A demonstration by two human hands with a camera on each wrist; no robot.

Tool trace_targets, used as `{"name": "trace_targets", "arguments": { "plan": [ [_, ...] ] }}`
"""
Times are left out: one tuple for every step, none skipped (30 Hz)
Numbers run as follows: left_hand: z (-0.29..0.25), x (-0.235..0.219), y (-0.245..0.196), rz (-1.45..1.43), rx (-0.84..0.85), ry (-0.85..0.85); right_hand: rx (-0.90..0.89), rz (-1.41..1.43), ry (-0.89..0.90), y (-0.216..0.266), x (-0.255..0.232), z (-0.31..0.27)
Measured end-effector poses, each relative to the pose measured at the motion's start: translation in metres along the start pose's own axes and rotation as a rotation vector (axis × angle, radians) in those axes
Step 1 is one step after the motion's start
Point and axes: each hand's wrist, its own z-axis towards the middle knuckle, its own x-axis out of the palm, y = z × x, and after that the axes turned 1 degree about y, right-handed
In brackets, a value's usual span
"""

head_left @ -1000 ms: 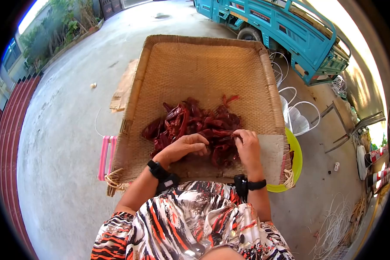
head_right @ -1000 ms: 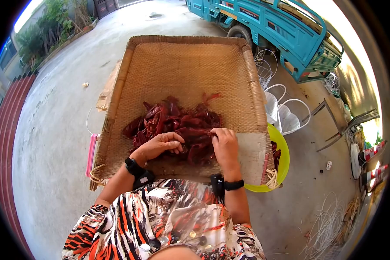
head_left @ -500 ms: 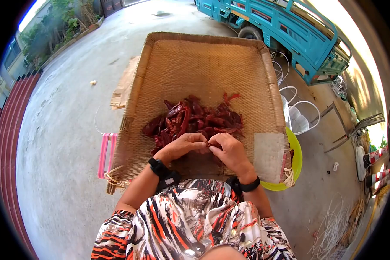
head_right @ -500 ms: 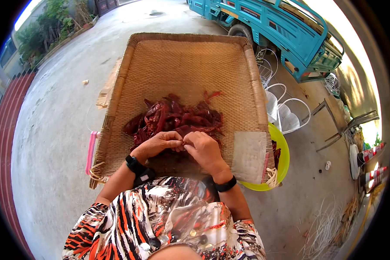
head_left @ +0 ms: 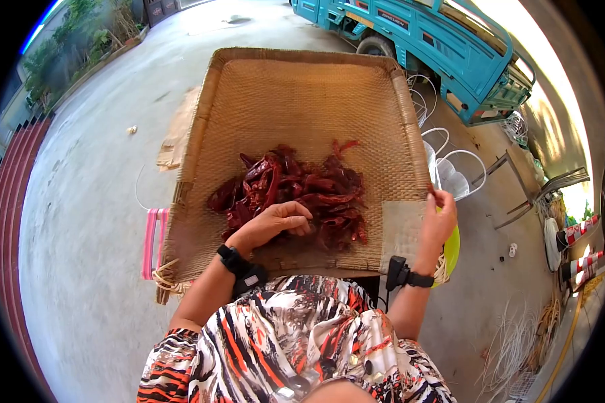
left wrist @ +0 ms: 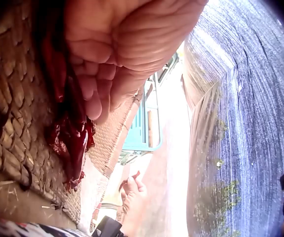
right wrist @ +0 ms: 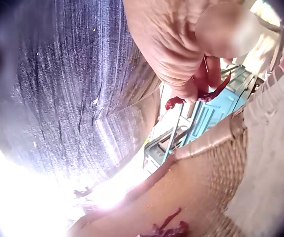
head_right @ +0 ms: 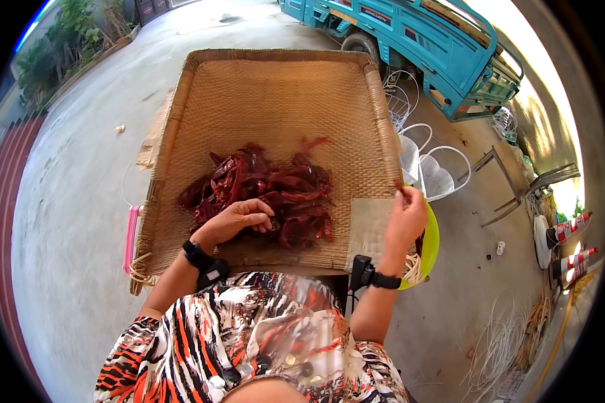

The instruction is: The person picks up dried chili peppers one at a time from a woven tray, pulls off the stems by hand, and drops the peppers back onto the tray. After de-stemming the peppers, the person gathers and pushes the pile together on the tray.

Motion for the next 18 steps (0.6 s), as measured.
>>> {"name": "trace_targets", "arguments": {
  "plan": [
    [0.000, 0.000, 0.000, -0.006, 0.001, -0.001, -0.025, -0.126, -0.047, -0.016, -0.003, 0.002],
    [0.000, 0.000, 0.000, -0.012, 0.003, -0.002, -0.052, -0.251, -0.095, -0.031, -0.004, 0.002],
    [0.000, 0.000, 0.001, -0.015, 0.004, 0.000, -0.080, -0.376, -0.145, -0.034, -0.004, 0.001],
    [0.001, -0.001, 0.002, -0.018, 0.003, 0.002, -0.050, -0.298, -0.114, -0.037, 0.000, 0.000],
    [0.002, -0.002, 0.004, -0.020, 0.000, 0.006, -0.016, -0.220, -0.082, -0.040, 0.003, -0.001],
    [0.002, -0.003, 0.005, -0.015, 0.005, 0.005, 0.022, -0.143, -0.052, -0.039, 0.006, -0.004],
    [0.002, -0.004, 0.006, -0.008, 0.005, 0.008, 0.088, 0.049, 0.082, -0.025, 0.010, -0.008],
    [0.003, -0.004, 0.006, 0.002, 0.005, 0.015, 0.106, 0.143, 0.224, -0.010, 0.018, -0.015],
    [0.003, -0.005, 0.007, -0.003, 0.007, 0.012, 0.122, 0.239, 0.362, 0.006, 0.027, -0.022],
    [0.003, -0.005, 0.008, -0.007, 0.012, 0.010, 0.022, 0.234, 0.468, 0.023, 0.034, -0.031],
    [0.003, -0.004, 0.007, -0.010, 0.018, 0.007, -0.081, 0.230, 0.572, 0.039, 0.040, -0.039],
    [0.003, -0.003, 0.005, -0.008, 0.014, 0.006, -0.330, 0.143, 0.548, 0.047, 0.052, -0.047],
    [0.002, -0.001, 0.003, -0.006, 0.011, 0.002, -0.376, 0.148, 0.645, 0.061, 0.056, -0.052],
    [0.002, 0.000, 0.002, -0.006, 0.007, -0.003, -0.459, 0.163, 0.670, 0.067, 0.065, -0.057],
    [0.001, 0.000, 0.002, -0.001, 0.014, 0.000, -0.509, 0.150, 0.658, 0.069, 0.075, -0.063],
    [0.001, 0.000, 0.001, -0.002, 0.013, -0.001, -0.559, 0.136, 0.646, 0.071, 0.083, -0.068],
    [0.001, 0.001, 0.000, -0.003, 0.013, -0.003, -0.567, 0.107, 0.648, 0.073, 0.087, -0.070],
    [0.001, 0.001, 0.000, -0.007, 0.013, -0.005, -0.575, 0.077, 0.651, 0.074, 0.090, -0.072]
  ]
}}
